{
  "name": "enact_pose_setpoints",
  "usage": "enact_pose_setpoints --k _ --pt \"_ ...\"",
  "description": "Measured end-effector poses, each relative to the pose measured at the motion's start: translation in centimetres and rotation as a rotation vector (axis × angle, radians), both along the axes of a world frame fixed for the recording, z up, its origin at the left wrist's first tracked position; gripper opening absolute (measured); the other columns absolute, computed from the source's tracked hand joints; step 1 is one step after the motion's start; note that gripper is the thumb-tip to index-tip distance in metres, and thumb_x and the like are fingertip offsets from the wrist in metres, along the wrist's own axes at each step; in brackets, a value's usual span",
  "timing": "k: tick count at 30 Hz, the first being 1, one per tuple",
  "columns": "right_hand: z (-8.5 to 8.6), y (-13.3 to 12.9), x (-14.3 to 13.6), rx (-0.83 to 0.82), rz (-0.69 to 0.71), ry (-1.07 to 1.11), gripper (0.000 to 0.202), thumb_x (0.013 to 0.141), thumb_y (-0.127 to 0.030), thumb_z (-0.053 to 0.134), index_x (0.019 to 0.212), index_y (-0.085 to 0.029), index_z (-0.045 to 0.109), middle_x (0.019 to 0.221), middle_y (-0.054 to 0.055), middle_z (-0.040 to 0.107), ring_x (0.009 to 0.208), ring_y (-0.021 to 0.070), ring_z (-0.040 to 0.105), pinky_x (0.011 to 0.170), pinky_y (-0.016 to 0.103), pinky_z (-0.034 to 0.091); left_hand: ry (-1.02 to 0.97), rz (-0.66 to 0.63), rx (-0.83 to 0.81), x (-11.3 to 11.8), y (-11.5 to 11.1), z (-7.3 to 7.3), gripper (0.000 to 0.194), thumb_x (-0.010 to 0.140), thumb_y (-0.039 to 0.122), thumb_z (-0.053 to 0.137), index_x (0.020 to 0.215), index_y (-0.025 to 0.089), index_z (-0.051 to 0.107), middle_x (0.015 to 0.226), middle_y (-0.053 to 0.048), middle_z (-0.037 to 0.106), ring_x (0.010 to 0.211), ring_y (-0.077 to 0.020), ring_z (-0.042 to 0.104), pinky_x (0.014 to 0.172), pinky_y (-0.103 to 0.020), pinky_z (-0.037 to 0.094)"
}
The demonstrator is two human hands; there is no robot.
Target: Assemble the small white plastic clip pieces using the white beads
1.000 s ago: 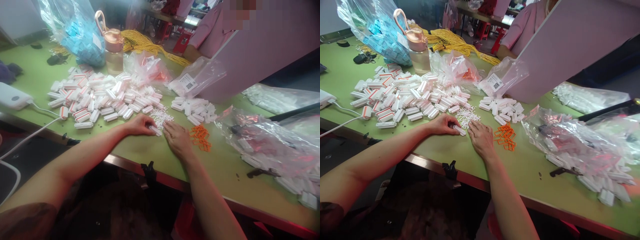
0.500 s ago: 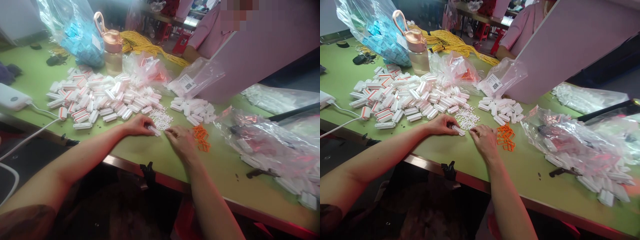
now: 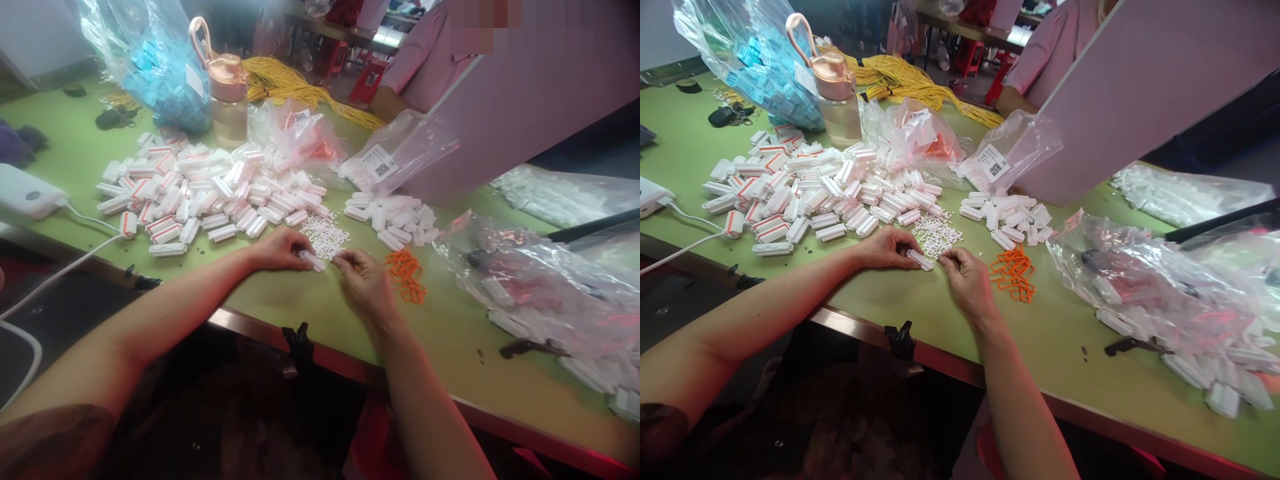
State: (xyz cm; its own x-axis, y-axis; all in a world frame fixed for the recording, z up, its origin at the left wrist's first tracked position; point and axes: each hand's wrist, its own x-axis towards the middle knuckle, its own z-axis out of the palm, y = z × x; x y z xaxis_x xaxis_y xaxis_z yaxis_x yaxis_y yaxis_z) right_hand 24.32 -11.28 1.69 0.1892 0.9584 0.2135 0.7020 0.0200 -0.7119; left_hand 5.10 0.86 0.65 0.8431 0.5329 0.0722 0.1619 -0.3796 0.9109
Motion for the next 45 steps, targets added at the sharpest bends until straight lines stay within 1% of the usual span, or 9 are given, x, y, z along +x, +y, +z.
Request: enact_pose_setpoints --k 3,10,19,25,28,30,34,37,45 --pt "-0.2 0.2 -1.0 0.025 0.012 0.045 0.018 0.085 -0.037 0.057 0.081 -0.021 0.063 0.076 0.002 0.066 0.072 0.0175 0.058 0.069 0.032 0.046 -0.008 -0.005 0.025 0.1 0.0 -0.1 0.038 0.068 0.043 0.075 0.091 0.013 0.075 0.065 0.001 0.060 0.057 -0.0067 0.045 0.055 -0.021 0.034" --pt "-1.0 0.4 -1.6 0.117 0.075 0.003 0.017 0.089 -0.035 0.054 0.079 -0.022 0.059 0.088 0.004 0.064 0.080 0.0180 0.057 0.074 0.033 0.046 -0.011 -0.007 -0.001 0.2 -0.2 0.1 0.034 0.067 0.037 0.076 0.089 0.011 0.074 0.064 0.001 0.061 0.056 -0.0061 0.045 0.054 -0.020 0.034" --pt "-0.9 0.3 -1.9 0.206 0.023 -0.485 0.025 0.095 -0.034 0.049 0.084 -0.024 0.070 0.093 0.007 0.072 0.088 0.0211 0.062 0.076 0.037 0.037 -0.021 -0.013 0.014 0.2 -0.1 -0.1 0.033 0.068 0.038 0.075 0.088 0.012 0.074 0.067 0.000 0.063 0.058 -0.0070 0.047 0.056 -0.021 0.036" --pt "-0.5 -0.5 -2.2 0.186 0.112 -0.586 0.026 0.096 -0.035 0.049 0.096 -0.027 0.074 0.100 0.004 0.074 0.089 0.0197 0.062 0.076 0.037 0.033 -0.016 0.004 0.033 0.1 0.0 -0.1 0.034 0.067 0.039 0.075 0.088 0.012 0.075 0.065 0.000 0.062 0.058 -0.0070 0.048 0.056 -0.021 0.036" --pt "-0.5 -0.6 -2.0 0.186 0.126 -0.549 0.024 0.094 -0.036 0.051 0.096 -0.028 0.074 0.100 0.004 0.074 0.089 0.0201 0.062 0.077 0.038 0.035 -0.022 0.009 0.014 0.1 -0.1 -0.1 0.034 0.067 0.039 0.075 0.089 0.012 0.075 0.066 0.000 0.063 0.058 -0.0073 0.049 0.056 -0.021 0.036" --pt "-0.5 -0.4 -1.4 0.201 0.116 -0.416 0.024 0.094 -0.037 0.052 0.094 -0.027 0.074 0.100 0.004 0.074 0.091 0.0207 0.063 0.079 0.038 0.039 -0.021 0.010 0.002 0.1 -0.1 0.0 0.035 0.068 0.040 0.074 0.089 0.012 0.075 0.067 -0.001 0.064 0.059 -0.0075 0.049 0.056 -0.021 0.036" --pt "-0.8 0.0 0.8 0.205 -0.093 -0.127 0.029 0.092 -0.042 0.051 0.088 -0.023 0.072 0.091 0.006 0.071 0.085 0.0211 0.063 0.075 0.036 0.047 -0.005 0.024 0.036 0.0 -0.1 0.0 0.036 0.068 0.041 0.075 0.089 0.012 0.075 0.066 0.000 0.063 0.058 -0.0074 0.048 0.056 -0.021 0.035" --pt "-1.2 0.0 2.0 0.100 -0.197 -0.172 0.027 0.087 -0.043 0.055 0.080 -0.021 0.070 0.080 0.005 0.069 0.072 0.0196 0.059 0.066 0.034 0.044 -0.012 0.022 0.046 0.0 -0.1 -0.1 0.035 0.069 0.041 0.074 0.089 0.013 0.075 0.068 -0.001 0.064 0.059 -0.0076 0.048 0.056 -0.021 0.035" --pt "-1.3 0.1 1.4 -0.032 -0.125 -0.369 0.023 0.088 -0.037 0.054 0.081 -0.022 0.070 0.087 0.008 0.072 0.082 0.0236 0.062 0.071 0.037 0.040 -0.010 0.028 0.059 0.1 -0.3 0.2 0.034 0.068 0.040 0.074 0.087 0.012 0.074 0.067 -0.001 0.063 0.058 -0.0073 0.047 0.056 -0.022 0.034"
